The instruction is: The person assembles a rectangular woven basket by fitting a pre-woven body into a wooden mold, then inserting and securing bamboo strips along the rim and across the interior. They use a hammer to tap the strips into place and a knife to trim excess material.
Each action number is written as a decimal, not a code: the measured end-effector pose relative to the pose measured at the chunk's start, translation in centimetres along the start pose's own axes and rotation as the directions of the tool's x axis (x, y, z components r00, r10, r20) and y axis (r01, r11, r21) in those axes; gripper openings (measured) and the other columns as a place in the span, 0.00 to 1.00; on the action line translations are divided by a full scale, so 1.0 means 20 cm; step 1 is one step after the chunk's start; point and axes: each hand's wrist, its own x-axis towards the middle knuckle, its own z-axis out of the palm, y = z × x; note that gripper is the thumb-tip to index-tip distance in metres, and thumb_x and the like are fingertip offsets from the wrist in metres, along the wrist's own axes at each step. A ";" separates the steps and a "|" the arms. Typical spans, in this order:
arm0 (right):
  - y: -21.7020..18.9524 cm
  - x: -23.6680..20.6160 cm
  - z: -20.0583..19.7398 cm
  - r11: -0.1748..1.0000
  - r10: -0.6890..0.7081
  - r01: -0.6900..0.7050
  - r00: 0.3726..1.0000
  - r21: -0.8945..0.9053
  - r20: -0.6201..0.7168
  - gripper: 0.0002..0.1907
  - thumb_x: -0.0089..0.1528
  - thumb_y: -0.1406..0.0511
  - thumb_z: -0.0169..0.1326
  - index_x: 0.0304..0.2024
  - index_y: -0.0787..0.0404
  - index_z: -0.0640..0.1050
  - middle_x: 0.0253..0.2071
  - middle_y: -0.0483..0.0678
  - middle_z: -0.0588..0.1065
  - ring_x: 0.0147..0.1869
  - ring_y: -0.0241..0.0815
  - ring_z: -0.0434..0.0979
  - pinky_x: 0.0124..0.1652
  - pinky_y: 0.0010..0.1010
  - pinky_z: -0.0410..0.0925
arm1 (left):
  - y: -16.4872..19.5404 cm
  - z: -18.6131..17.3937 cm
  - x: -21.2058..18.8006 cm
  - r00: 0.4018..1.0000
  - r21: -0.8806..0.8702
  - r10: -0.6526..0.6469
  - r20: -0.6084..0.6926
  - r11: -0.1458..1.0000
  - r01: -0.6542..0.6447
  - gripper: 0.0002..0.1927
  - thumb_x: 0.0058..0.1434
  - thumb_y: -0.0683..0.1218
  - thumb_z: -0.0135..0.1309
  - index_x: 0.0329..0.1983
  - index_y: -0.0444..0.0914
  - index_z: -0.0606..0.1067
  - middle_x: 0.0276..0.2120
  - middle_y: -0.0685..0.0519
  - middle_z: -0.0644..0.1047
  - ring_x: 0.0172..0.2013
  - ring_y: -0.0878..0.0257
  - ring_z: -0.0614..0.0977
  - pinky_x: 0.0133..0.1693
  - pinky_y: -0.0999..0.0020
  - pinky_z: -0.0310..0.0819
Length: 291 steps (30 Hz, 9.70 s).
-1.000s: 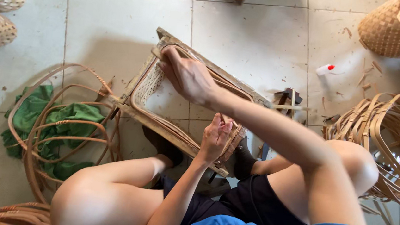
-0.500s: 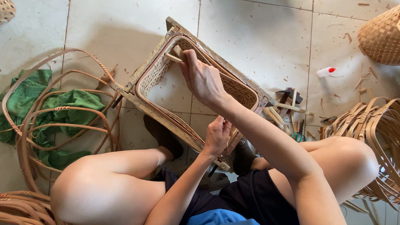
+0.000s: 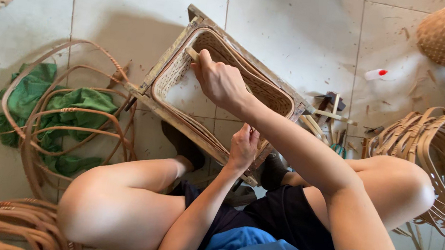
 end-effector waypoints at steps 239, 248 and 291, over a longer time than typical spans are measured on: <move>1.13 0.00 0.18 0.884 0.463 -0.433 0.863 0.176 -0.203 0.12 0.72 0.64 0.44 0.41 0.70 0.67 0.24 0.71 0.74 0.30 0.73 0.77 0.28 0.57 0.71 | -0.26 -0.28 1.38 0.905 0.593 0.344 0.251 0.684 -0.424 0.09 0.55 0.45 0.68 0.38 0.45 0.81 0.55 0.58 0.75 0.59 0.55 0.76 0.68 0.35 0.57; 1.08 0.03 0.14 0.849 0.525 -0.506 0.840 0.153 -0.138 0.12 0.71 0.64 0.43 0.42 0.71 0.67 0.28 0.73 0.75 0.34 0.75 0.78 0.34 0.59 0.72 | -0.19 -0.29 1.36 0.905 0.565 0.368 0.211 0.710 -0.421 0.05 0.52 0.40 0.67 0.30 0.43 0.82 0.47 0.59 0.79 0.54 0.56 0.79 0.64 0.37 0.61; 1.24 -1.85 0.27 0.208 0.977 -0.977 0.209 -0.043 -0.039 0.24 0.58 0.47 0.63 0.40 0.59 0.80 0.36 0.55 0.81 0.42 0.56 0.82 0.39 0.47 0.73 | -0.31 -0.53 1.51 0.880 0.706 0.275 0.386 0.527 -0.474 0.06 0.65 0.42 0.69 0.37 0.36 0.82 0.64 0.41 0.75 0.53 0.49 0.83 0.51 0.67 0.83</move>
